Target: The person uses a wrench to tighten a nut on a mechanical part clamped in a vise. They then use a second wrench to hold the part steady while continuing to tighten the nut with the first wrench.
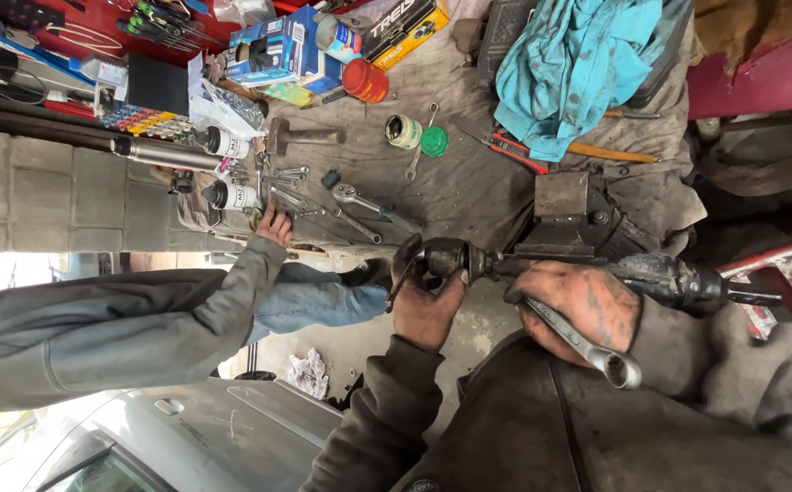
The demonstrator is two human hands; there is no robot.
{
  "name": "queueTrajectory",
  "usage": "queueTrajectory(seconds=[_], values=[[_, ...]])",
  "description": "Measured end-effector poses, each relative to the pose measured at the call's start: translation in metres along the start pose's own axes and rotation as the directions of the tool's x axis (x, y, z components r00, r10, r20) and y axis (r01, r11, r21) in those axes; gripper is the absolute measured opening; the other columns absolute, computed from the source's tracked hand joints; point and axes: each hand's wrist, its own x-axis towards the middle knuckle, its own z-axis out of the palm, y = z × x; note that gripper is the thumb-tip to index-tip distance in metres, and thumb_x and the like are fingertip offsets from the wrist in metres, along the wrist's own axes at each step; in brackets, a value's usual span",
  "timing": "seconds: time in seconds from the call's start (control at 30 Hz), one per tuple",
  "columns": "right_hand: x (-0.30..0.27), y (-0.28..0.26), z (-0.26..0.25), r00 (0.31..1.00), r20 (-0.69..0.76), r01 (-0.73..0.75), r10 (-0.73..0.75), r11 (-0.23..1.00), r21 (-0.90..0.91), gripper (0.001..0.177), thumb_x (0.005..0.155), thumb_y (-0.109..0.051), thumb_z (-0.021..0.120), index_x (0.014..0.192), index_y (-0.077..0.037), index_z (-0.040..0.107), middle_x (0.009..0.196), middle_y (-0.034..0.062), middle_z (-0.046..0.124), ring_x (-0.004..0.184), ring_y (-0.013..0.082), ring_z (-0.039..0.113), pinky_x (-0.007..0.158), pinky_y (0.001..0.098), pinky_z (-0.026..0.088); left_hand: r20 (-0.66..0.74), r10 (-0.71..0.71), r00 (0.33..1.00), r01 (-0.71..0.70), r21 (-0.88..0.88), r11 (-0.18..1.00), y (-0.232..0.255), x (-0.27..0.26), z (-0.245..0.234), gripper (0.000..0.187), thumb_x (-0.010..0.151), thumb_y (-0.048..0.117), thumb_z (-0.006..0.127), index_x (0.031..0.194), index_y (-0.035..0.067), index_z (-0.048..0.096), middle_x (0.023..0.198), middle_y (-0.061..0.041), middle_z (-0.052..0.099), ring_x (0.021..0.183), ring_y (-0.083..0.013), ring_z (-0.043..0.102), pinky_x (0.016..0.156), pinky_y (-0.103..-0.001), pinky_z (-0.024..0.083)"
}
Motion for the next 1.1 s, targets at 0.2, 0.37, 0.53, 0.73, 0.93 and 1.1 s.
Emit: queueTrajectory(seconds=[0.2,0.37,0.53,0.73,0.93,1.1], values=[[0.002,-0.001,-0.001,0.999,0.026,-0.019,0.019,1.0,0.016,0.029,0.074,-0.008,0.073,0.102,-0.002,0.066,0.094,0.0153,0.069,0.087,0.0345,0.071,0.072,0.042,0.058,-0.171,-0.024,0.985,0.027,0.011,1.0,-0.002,-0.002,0.009,0.077,0.081,0.001,0.082,0.145,-0.003,0.039,0.123,-0.015,0.064,0.112,-0.0201,0.064,0.097,-0.033,0.054],[0.001,-0.003,-0.001,0.999,0.007,-0.036,0.036,0.999,0.025,0.028,0.076,-0.009,0.073,0.102,-0.002,0.065,0.094,0.0149,0.07,0.084,0.0341,0.072,0.068,0.0415,0.058,-0.164,0.005,0.986,-0.001,0.028,1.0,-0.009,-0.002,0.007,0.074,0.081,0.002,0.081,0.142,-0.006,0.041,0.122,-0.016,0.065,0.11,-0.0211,0.066,0.097,-0.034,0.055],[-0.002,0.001,0.001,0.997,-0.066,0.045,-0.043,0.999,0.027,0.03,0.078,-0.009,0.073,0.105,-0.001,0.063,0.094,0.0152,0.07,0.082,0.0345,0.071,0.065,0.0411,0.057,-0.071,-0.046,0.996,0.048,0.024,0.999,-0.005,0.0,-0.005,0.082,0.081,0.001,0.081,0.148,-0.002,0.034,0.128,-0.015,0.062,0.116,-0.0215,0.063,0.1,-0.035,0.055],[0.001,-0.006,-0.003,0.999,-0.042,0.034,-0.034,0.999,-0.001,0.03,0.076,-0.009,0.073,0.104,-0.002,0.064,0.093,0.0152,0.069,0.082,0.0346,0.071,0.066,0.0417,0.057,0.11,-0.087,0.99,0.094,-0.056,0.994,0.008,0.002,-0.019,0.094,0.08,-0.001,0.078,0.158,0.003,0.026,0.14,-0.014,0.056,0.126,-0.0237,0.06,0.106,-0.039,0.054],[0.001,-0.007,-0.004,1.0,-0.021,0.011,-0.011,1.0,-0.009,0.03,0.075,-0.009,0.073,0.103,-0.002,0.064,0.093,0.0153,0.069,0.082,0.0352,0.071,0.066,0.0428,0.057,0.101,-0.061,0.993,0.051,0.098,0.994,0.006,0.006,-0.02,0.097,0.075,0.007,0.088,0.155,0.003,0.033,0.14,-0.015,0.058,0.126,-0.0242,0.06,0.103,-0.041,0.056],[-0.001,-0.003,-0.002,0.999,-0.032,0.029,-0.029,1.0,0.002,0.029,0.077,-0.009,0.071,0.104,-0.002,0.064,0.094,0.0152,0.069,0.084,0.0351,0.071,0.068,0.0425,0.057,0.058,0.067,0.996,-0.075,0.15,0.986,0.004,0.004,-0.017,0.096,0.075,0.012,0.091,0.154,0.0,0.037,0.138,-0.016,0.061,0.125,-0.0258,0.062,0.105,-0.041,0.056]])
